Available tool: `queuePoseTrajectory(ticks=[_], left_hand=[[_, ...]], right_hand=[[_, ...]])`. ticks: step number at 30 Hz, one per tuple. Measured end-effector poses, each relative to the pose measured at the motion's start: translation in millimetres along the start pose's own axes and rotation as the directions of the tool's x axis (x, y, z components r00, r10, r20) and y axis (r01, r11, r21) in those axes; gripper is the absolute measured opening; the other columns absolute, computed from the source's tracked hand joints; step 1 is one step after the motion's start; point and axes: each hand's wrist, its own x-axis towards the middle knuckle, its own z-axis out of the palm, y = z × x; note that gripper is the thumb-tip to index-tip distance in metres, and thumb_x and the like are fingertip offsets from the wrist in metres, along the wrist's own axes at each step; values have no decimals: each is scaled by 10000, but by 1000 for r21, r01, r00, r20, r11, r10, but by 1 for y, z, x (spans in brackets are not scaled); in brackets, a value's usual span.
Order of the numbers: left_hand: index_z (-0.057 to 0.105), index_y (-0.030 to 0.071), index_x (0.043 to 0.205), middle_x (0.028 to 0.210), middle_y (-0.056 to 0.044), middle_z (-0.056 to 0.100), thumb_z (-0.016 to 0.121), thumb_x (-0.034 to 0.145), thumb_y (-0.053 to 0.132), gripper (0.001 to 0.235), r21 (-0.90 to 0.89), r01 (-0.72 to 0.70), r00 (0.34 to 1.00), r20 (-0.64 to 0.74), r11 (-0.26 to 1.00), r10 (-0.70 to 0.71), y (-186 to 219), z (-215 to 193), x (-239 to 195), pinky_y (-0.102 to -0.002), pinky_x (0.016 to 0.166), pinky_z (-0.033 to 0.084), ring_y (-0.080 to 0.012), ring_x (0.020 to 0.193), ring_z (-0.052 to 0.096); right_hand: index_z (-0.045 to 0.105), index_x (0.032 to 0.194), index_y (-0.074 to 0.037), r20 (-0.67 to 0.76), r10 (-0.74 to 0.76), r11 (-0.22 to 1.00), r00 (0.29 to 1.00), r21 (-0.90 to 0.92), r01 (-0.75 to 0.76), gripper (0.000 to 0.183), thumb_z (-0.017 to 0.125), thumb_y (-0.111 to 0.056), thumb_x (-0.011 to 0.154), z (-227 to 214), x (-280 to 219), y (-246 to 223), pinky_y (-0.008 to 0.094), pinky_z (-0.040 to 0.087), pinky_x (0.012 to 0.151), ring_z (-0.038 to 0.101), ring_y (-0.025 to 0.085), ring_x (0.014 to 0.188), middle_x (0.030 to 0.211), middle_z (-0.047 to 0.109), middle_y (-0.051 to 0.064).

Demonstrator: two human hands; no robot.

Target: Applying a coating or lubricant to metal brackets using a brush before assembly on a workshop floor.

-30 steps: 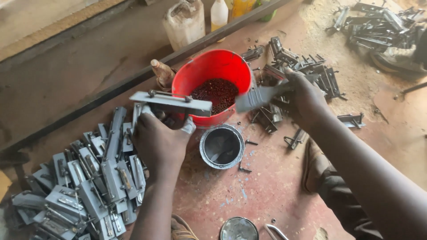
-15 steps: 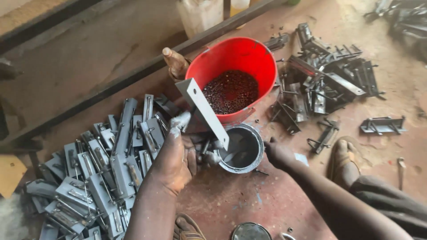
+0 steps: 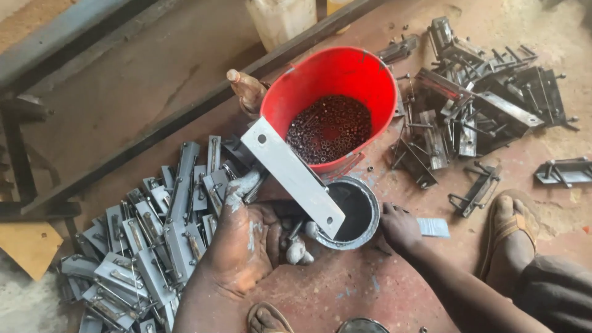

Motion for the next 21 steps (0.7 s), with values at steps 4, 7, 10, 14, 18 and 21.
queuePoseTrajectory(ticks=[4,7,10,14,18,21], left_hand=[[662,-69,1282,794,-270,721,453,669,876,1146,36,70,997,21,997,-71,2,-1,2,-318,456,566,-290,508,679],[736,-60,1128,731,-257,699,368,919,741,906,31,161,971,-185,986,-153,10,13,4,-359,389,529,-324,415,623],[720,-39,1145,793,-230,711,341,824,853,1022,131,63,985,-165,989,-41,14,13,6,-266,388,511,-269,465,617],[486,118,850,754,-130,518,441,802,840,726,171,139,858,-513,976,-32,28,59,-13,-227,630,518,-255,646,578],[621,18,911,754,-198,625,438,808,800,809,131,149,923,-374,980,-91,27,44,-3,-456,637,610,-295,566,603],[499,101,848,676,-112,529,479,809,775,676,227,85,903,-428,970,21,27,91,-34,-237,555,544,-212,520,558]], right_hand=[[707,1148,-286,135,58,995,989,-93,-45,255,577,-290,928,-11,-12,-9,511,574,723,605,330,978,1149,534,48],[607,1229,-240,146,43,997,988,-71,-33,326,590,-436,969,-23,-21,-2,521,587,697,662,372,910,1108,560,95],[481,1180,-162,265,223,974,938,-23,-225,170,514,-238,1031,-59,-28,16,501,580,609,742,343,793,1013,710,128],[613,1110,-232,174,74,844,982,-536,32,134,575,-269,987,-136,-26,42,564,541,909,743,298,761,868,717,80],[630,1258,-178,-36,357,901,933,275,-334,363,464,-435,1063,-251,-19,31,606,560,906,756,447,971,962,764,235],[672,1196,-123,-157,458,681,875,694,-232,268,597,-319,1030,-357,-69,-44,428,561,558,695,259,511,733,710,116]])
